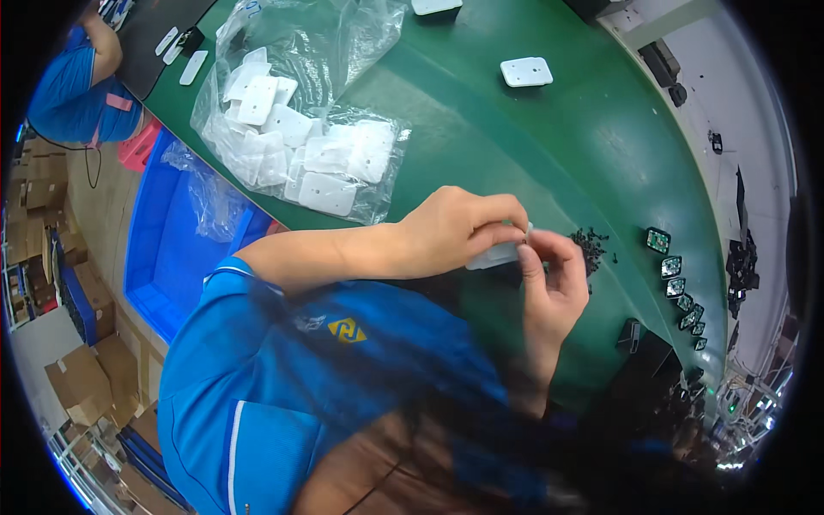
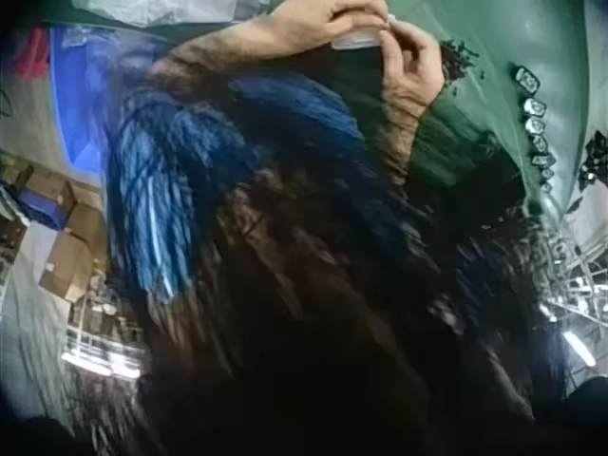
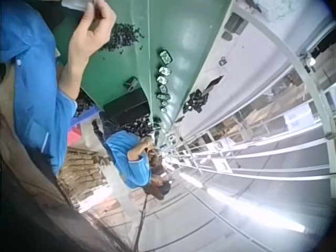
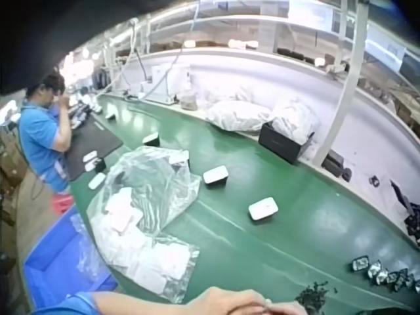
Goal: The person assembles small electronic devices at a workstation. They repeatedly pick up a white plastic casing, insert a green circuit board, and secure the unit with a black plastic cover. The person handles the components one at a time, placing the finished units on the green table.
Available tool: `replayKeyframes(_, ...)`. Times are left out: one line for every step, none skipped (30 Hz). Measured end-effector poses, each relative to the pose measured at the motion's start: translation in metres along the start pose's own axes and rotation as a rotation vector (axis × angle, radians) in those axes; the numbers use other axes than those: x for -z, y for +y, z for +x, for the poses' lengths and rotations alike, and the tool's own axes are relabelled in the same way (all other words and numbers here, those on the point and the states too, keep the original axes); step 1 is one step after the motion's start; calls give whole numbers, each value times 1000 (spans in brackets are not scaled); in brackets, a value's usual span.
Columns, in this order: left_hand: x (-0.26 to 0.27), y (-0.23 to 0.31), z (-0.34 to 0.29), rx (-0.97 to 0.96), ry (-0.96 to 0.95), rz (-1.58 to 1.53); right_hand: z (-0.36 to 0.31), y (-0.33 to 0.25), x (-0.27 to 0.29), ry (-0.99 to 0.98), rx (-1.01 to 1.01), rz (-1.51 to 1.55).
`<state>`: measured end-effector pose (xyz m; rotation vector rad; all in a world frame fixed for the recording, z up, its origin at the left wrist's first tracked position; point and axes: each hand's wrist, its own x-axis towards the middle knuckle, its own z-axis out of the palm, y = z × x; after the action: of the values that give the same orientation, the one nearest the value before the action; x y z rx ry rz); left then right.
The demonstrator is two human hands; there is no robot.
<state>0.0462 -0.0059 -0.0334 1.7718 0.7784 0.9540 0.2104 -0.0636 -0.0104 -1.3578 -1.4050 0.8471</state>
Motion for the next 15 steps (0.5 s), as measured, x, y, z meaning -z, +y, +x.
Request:
replayKeyframes(5, 1, 0, 81, -46, -85, 2, 0, -2, 3, 98, -97)
replayKeyframes(10, 6, 0, 181, -94, -147, 4, 1, -3, 6, 197, -194)
replayKeyframes(13, 10, 0, 282, -143, -207, 5, 2, -4, 9, 295, -288)
replayKeyframes(15, 11, 0, 317, -147, -244, 6, 2, -6, 9, 342, -339)
replayKeyframes(16, 11, -1, 352, -150, -281, 7, 3, -7, 8, 388, -389)
replayKeyframes(17, 11, 0, 381, -159, -324, 8, 3, -8, 11, 433, -447)
replayKeyframes(17, 9, 0, 387, -140, -365, 9, 3, -9, 24, 415, -454)
replayKeyframes(20, 13, 0, 447, -140, -405, 9, 5, -10, 37, 398, -461)
replayKeyframes(23, 17, 1, 506, -148, -440, 9, 7, -10, 59, 378, -466)
replayKeyframes(23, 16, 1, 516, -141, -488, 12, -1, -8, 15, 407, -601)
replayKeyframes(22, 14, 1, 525, -134, -536, 11, 4, -10, 54, 393, -569)
replayKeyframes(20, 11, 1, 535, -129, -584, 9, 14, -13, 93, 377, -538)
replayKeyframes(17, 5, -2, 450, -100, -606, 11, 15, -18, 111, 369, -505)
replayKeyframes(11, -5, -6, 365, -72, -628, 13, 3, -17, 81, 327, -534)
replayKeyframes(9, -5, -6, 279, -53, -636, 12, 5, -17, 100, 320, -501)
